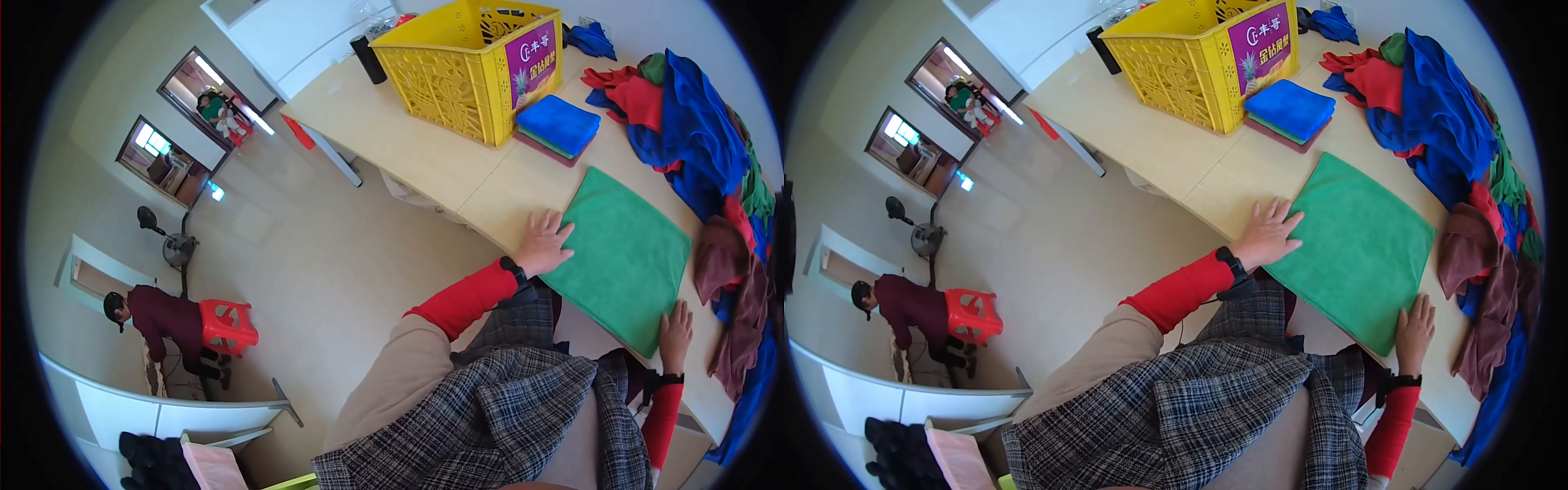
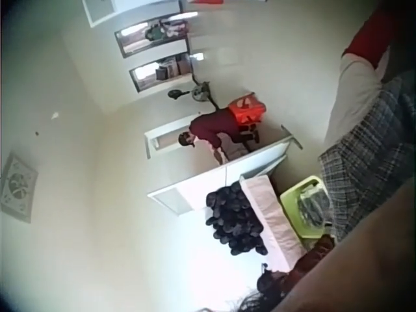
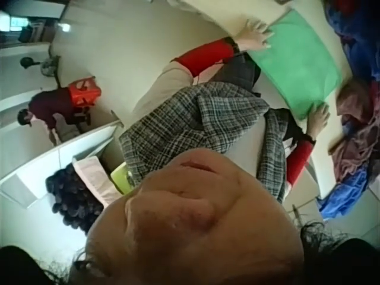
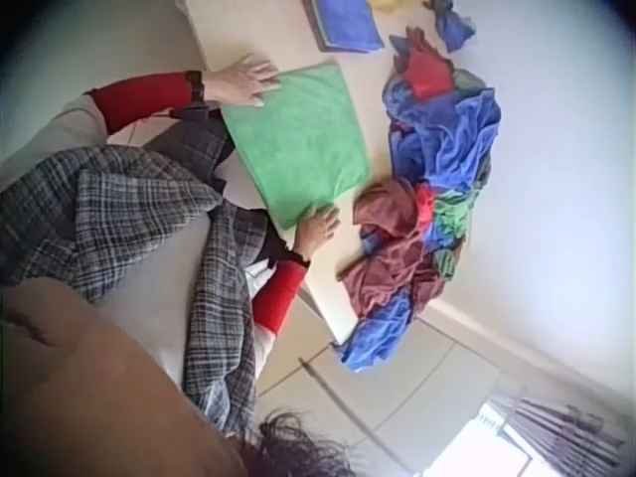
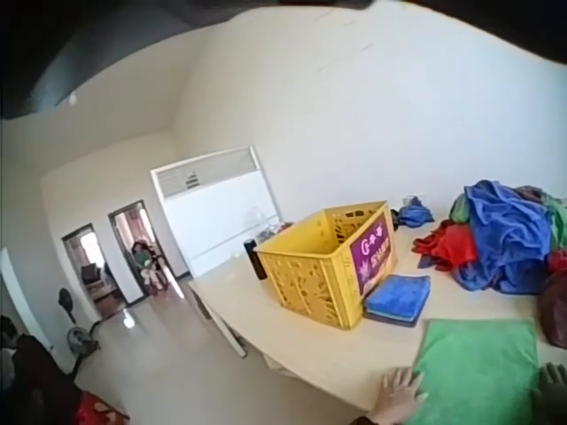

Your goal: The person folds a blue cloth by hand, smooths it, and places it on a stack before repeating the process with a green cloth.

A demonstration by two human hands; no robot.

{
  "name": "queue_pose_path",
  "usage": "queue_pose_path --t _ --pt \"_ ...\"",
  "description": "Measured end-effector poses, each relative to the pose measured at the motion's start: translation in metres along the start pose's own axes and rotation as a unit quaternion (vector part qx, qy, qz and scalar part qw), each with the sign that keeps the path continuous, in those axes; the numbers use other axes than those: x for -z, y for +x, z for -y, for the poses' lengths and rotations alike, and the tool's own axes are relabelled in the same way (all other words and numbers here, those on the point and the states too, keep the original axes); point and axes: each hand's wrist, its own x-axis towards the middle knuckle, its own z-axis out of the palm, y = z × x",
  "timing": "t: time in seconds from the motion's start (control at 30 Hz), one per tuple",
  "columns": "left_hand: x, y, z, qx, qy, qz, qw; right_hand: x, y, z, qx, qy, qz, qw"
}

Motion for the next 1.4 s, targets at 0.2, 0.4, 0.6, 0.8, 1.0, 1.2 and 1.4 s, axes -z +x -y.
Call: queue_pose_path --t 0.2,0.4,0.6,0.8,1.0,1.2,1.4 --pt "-0.027 0.064 -0.037 -0.078 0.044 -0.024 0.996 0.009 0.070 0.069 0.161 0.165 -0.025 0.973" --pt "-0.064 0.092 -0.042 -0.118 0.000 -0.035 0.992 -0.020 0.099 0.155 0.170 0.172 -0.035 0.970" --pt "-0.060 0.101 -0.045 -0.118 -0.018 -0.079 0.990 -0.028 0.096 0.083 0.105 0.020 -0.060 0.992" --pt "-0.067 0.116 0.006 -0.064 -0.019 -0.119 0.991 -0.024 0.109 0.048 0.106 0.057 -0.106 0.987" --pt "-0.038 0.124 0.014 0.000 0.054 -0.041 0.998 -0.010 0.117 0.030 -0.022 0.036 -0.057 0.997" --pt "-0.035 0.149 -0.031 -0.096 0.125 -0.047 0.986 0.011 0.131 0.078 0.050 -0.008 -0.057 0.997" --pt "-0.066 0.194 -0.040 -0.193 0.142 -0.022 0.971 -0.008 0.172 0.149 0.103 0.200 -0.025 0.974"
